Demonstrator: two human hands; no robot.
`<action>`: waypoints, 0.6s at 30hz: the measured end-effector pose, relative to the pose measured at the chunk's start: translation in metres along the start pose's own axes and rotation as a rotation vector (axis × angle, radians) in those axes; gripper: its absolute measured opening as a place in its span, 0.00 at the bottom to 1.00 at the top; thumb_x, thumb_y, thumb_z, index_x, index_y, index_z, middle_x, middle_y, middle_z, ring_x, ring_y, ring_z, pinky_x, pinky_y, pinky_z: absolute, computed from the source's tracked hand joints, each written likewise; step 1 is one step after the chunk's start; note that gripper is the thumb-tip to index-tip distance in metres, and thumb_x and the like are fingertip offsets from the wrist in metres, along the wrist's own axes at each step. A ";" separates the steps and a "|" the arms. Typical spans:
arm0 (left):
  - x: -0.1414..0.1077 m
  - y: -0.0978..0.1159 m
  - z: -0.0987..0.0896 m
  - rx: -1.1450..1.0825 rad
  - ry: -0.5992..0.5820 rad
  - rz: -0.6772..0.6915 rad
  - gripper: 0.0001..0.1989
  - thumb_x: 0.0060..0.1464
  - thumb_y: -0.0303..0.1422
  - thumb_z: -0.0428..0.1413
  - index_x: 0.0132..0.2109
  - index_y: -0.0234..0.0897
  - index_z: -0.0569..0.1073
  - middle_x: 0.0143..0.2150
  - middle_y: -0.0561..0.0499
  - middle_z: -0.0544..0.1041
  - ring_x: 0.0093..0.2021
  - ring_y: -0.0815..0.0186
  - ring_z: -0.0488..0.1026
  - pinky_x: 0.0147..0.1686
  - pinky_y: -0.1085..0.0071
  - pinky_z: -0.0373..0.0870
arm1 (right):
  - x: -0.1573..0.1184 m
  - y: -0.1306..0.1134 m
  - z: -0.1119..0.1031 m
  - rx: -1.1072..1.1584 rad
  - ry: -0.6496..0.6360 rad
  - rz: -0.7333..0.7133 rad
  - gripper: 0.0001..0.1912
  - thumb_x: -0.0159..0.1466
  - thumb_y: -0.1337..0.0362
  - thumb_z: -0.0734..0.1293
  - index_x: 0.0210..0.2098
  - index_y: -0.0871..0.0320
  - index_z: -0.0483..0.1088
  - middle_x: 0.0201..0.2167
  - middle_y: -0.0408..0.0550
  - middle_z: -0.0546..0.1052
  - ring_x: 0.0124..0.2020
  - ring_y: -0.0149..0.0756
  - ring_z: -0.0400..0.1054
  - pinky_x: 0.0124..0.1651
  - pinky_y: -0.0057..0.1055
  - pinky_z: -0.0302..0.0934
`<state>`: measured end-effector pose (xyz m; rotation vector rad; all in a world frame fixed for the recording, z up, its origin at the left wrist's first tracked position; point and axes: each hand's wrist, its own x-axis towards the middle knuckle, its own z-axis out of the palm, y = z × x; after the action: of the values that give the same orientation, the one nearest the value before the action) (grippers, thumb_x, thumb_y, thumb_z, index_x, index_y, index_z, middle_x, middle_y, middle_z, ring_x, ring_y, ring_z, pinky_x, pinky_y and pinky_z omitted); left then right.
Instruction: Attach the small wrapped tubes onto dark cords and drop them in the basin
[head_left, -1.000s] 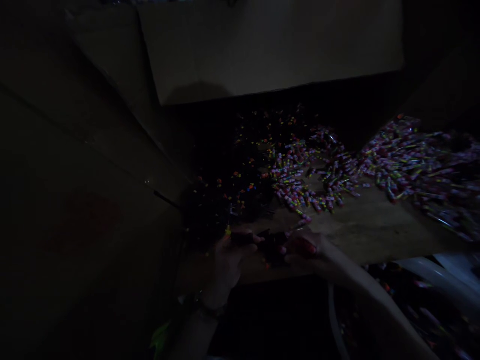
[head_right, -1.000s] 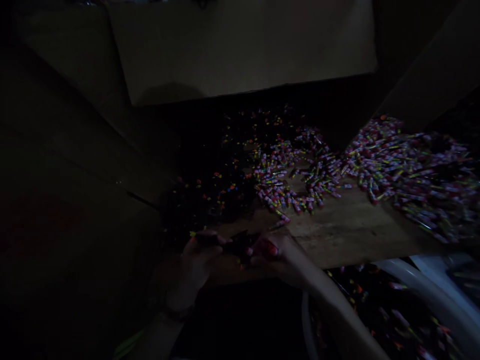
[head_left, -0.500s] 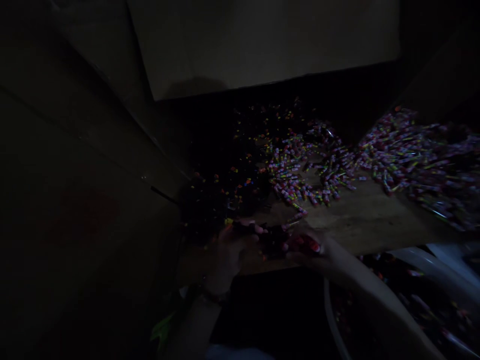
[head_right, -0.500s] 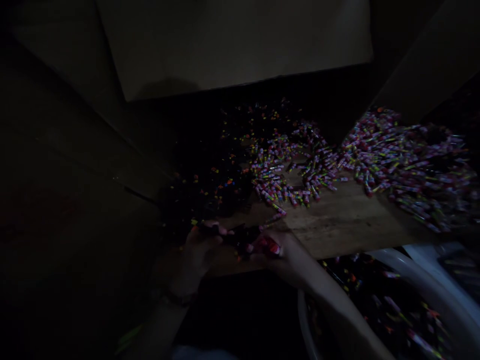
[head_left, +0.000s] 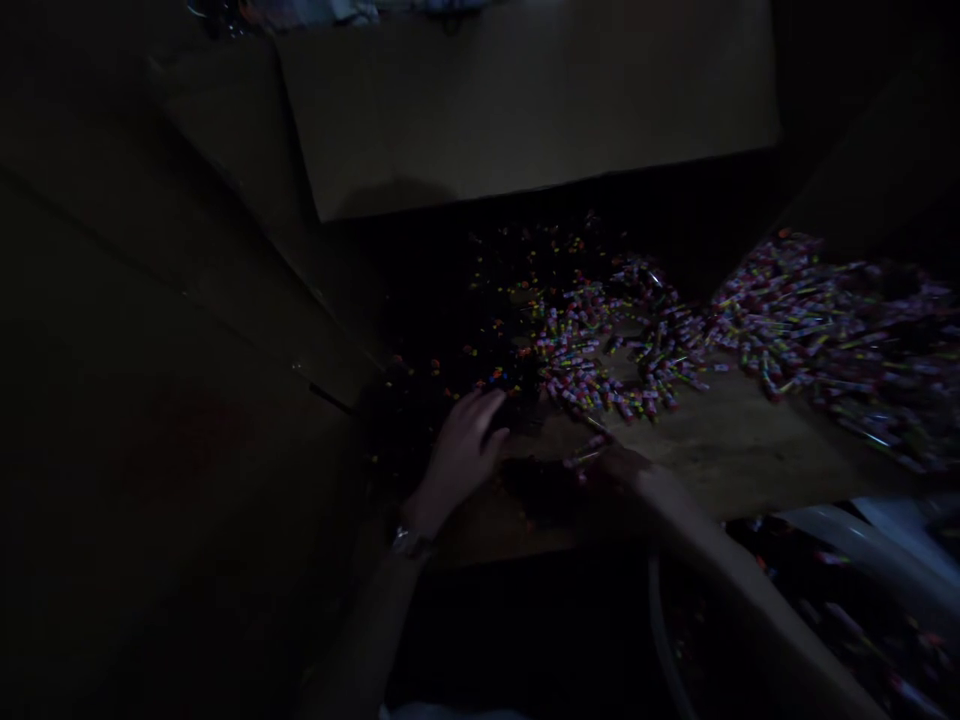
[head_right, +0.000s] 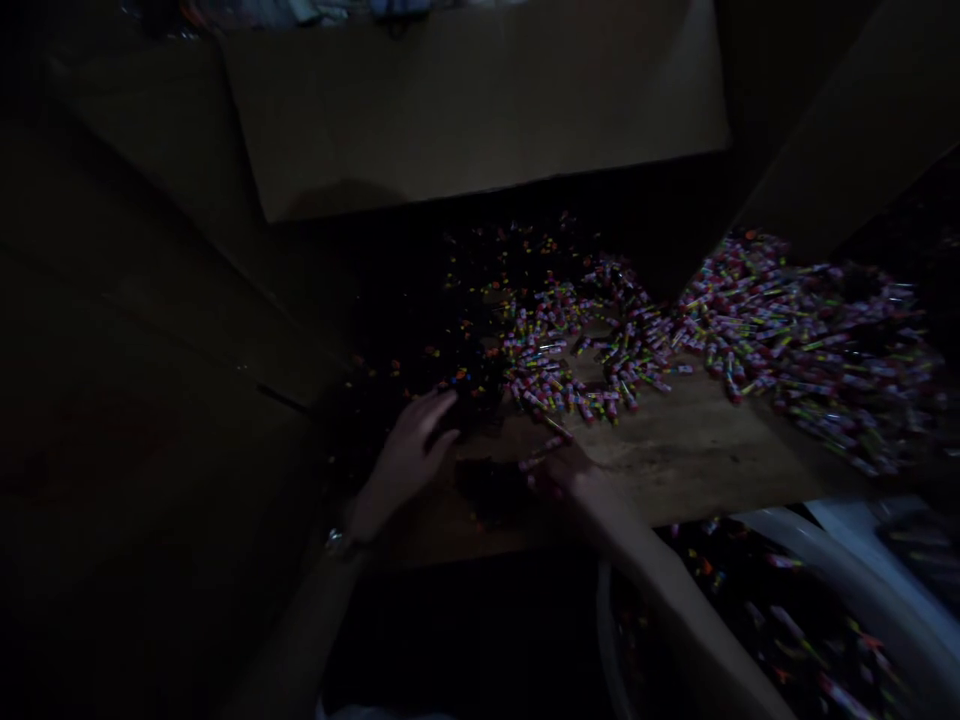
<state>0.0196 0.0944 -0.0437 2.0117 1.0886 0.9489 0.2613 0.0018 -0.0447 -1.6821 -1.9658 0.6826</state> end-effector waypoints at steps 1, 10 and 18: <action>0.008 -0.003 0.004 0.145 -0.098 0.062 0.24 0.50 0.29 0.58 0.56 0.44 0.68 0.57 0.46 0.69 0.63 0.55 0.57 0.62 0.53 0.47 | 0.000 0.001 0.001 -0.002 0.014 -0.030 0.09 0.59 0.63 0.62 0.33 0.55 0.74 0.36 0.53 0.77 0.37 0.41 0.71 0.38 0.34 0.64; 0.030 -0.012 0.023 0.432 -0.233 0.305 0.15 0.56 0.24 0.50 0.48 0.41 0.73 0.45 0.46 0.76 0.50 0.60 0.68 0.58 0.57 0.54 | -0.009 0.013 -0.015 0.177 0.109 -0.039 0.09 0.58 0.64 0.65 0.39 0.57 0.72 0.38 0.53 0.76 0.34 0.39 0.72 0.36 0.32 0.65; -0.008 0.041 0.012 0.212 -0.134 0.139 0.17 0.60 0.28 0.46 0.56 0.40 0.66 0.48 0.46 0.72 0.48 0.61 0.69 0.49 0.63 0.66 | -0.003 -0.012 -0.015 0.503 0.208 0.199 0.17 0.54 0.53 0.71 0.38 0.57 0.71 0.33 0.48 0.79 0.32 0.39 0.73 0.36 0.32 0.67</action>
<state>0.0429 0.0670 -0.0197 2.3138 1.0216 0.7804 0.2618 -0.0022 -0.0253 -1.5637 -1.3525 0.9396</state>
